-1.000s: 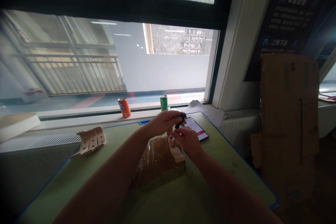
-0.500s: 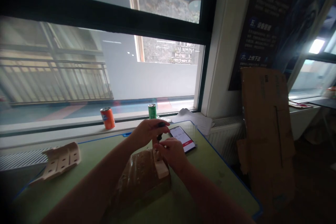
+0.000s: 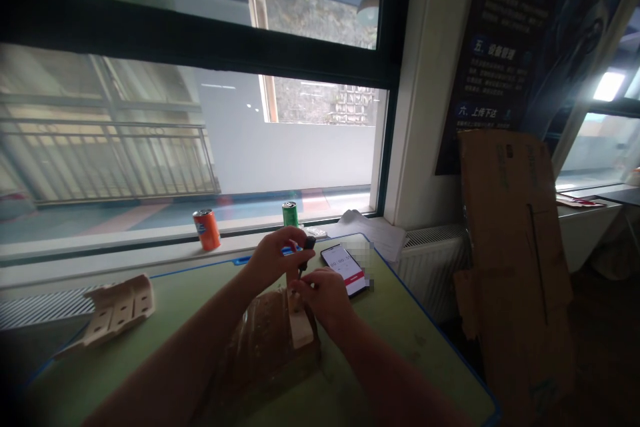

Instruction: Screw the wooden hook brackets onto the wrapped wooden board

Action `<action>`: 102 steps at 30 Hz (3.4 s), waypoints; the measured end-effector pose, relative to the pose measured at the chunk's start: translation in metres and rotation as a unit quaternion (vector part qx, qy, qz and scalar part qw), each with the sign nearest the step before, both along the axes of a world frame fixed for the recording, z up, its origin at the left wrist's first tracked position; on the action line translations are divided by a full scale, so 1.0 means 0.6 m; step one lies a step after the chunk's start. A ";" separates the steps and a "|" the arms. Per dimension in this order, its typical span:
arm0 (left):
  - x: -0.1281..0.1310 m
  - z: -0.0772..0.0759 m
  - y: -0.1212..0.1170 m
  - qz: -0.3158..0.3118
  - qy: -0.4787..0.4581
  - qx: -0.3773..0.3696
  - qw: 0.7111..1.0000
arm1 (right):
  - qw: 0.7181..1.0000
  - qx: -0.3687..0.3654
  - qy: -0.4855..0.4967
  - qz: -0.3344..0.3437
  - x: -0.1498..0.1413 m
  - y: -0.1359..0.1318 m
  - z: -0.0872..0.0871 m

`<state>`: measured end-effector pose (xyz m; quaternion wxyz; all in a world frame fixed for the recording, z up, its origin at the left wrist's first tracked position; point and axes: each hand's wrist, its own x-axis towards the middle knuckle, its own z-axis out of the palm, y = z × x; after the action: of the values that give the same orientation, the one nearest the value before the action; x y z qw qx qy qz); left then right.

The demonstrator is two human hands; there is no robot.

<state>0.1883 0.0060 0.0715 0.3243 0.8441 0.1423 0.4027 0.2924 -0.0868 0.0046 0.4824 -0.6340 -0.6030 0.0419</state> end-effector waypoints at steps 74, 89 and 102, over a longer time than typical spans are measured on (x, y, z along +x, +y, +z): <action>0.001 -0.005 -0.004 -0.013 0.010 0.015 1.000 | 0.999 -0.002 -0.033 0.022 0.000 -0.004 -0.007; -0.018 0.020 -0.001 -0.180 0.026 -0.092 0.979 | 0.998 0.044 0.021 0.046 -0.001 -0.005 -0.014; -0.001 -0.006 -0.007 -0.010 0.089 0.041 0.995 | 0.998 0.047 0.029 0.028 -0.003 0.002 -0.004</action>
<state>0.1876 0.0020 0.0680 0.2788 0.8907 0.1458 0.3280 0.2909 -0.0853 0.0022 0.5280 -0.5919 -0.6073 0.0450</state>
